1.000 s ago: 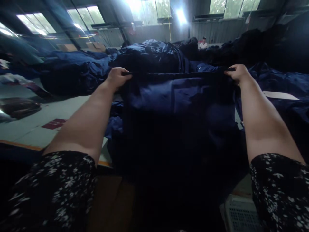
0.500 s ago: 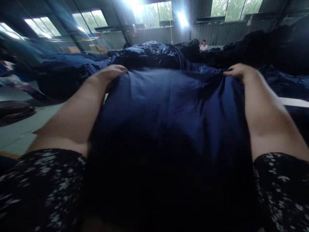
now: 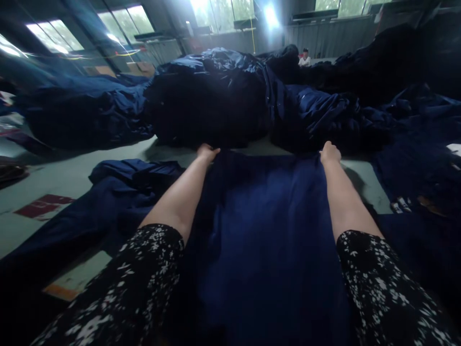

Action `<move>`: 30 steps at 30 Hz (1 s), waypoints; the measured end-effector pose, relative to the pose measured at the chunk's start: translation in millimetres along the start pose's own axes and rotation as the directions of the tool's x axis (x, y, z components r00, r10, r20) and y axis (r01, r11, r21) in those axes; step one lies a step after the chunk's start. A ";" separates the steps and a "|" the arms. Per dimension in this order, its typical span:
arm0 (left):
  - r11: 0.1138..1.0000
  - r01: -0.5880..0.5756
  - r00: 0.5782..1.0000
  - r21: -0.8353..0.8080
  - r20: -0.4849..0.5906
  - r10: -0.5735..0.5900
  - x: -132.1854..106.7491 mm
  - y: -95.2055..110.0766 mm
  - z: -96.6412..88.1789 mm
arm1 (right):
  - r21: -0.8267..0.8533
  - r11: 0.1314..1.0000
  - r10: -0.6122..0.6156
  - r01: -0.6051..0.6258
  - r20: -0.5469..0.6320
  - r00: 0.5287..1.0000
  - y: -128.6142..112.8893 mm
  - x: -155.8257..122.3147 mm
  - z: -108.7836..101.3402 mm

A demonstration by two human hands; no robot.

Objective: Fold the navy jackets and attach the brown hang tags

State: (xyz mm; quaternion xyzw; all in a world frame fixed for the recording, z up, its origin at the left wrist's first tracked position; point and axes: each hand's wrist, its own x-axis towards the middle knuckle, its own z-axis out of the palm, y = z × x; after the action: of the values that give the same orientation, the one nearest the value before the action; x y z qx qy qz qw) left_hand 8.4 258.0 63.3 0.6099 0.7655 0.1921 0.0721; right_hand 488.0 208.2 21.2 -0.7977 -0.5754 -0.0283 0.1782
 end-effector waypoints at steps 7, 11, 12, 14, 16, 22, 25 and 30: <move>0.921 -0.291 0.957 0.257 0.083 0.279 -59.3 -6.8 5.5 | -0.102 0.970 -0.210 0.222 0.122 0.970 12.5 -10.3 -45.4; 0.761 -0.505 0.861 0.407 0.298 0.412 -123.9 -15.7 -1.7 | -0.051 0.889 -0.438 0.455 0.199 0.877 9.3 -62.7 -87.6; 0.716 -0.535 0.844 0.448 0.325 0.427 -143.8 -17.8 -1.9 | -0.041 0.861 -0.483 0.506 0.244 0.841 8.5 -84.7 -93.1; 0.632 -0.600 0.800 0.491 0.350 0.487 -184.4 -22.3 -0.2 | -0.048 0.808 -0.542 0.587 0.329 0.773 10.8 -134.2 -95.5; 0.614 -0.633 0.773 0.471 0.357 0.524 -220.0 -27.9 4.2 | -0.084 0.787 -0.536 0.612 0.397 0.745 21.1 -182.3 -87.3; 0.812 -0.476 0.859 0.338 0.379 0.346 -250.3 -50.1 23.6 | -0.131 0.867 -0.394 0.481 0.412 0.822 70.6 -244.7 -42.6; 0.825 -0.478 0.855 0.301 0.376 0.359 -229.9 -55.7 29.6 | -0.106 0.891 -0.369 0.442 0.400 0.839 72.9 -234.9 -30.9; 0.842 -0.466 0.851 0.271 0.398 0.343 -186.6 -53.1 34.6 | -0.092 0.912 -0.340 0.400 0.373 0.863 52.0 -207.0 -18.1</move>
State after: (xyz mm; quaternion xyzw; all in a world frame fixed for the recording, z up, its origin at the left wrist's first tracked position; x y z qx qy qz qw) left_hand 18.0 76.1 -11.8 0.7856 0.6153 -0.0457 0.0461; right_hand 469.6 0.2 -26.7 -0.6761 -0.7361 0.0322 -0.0027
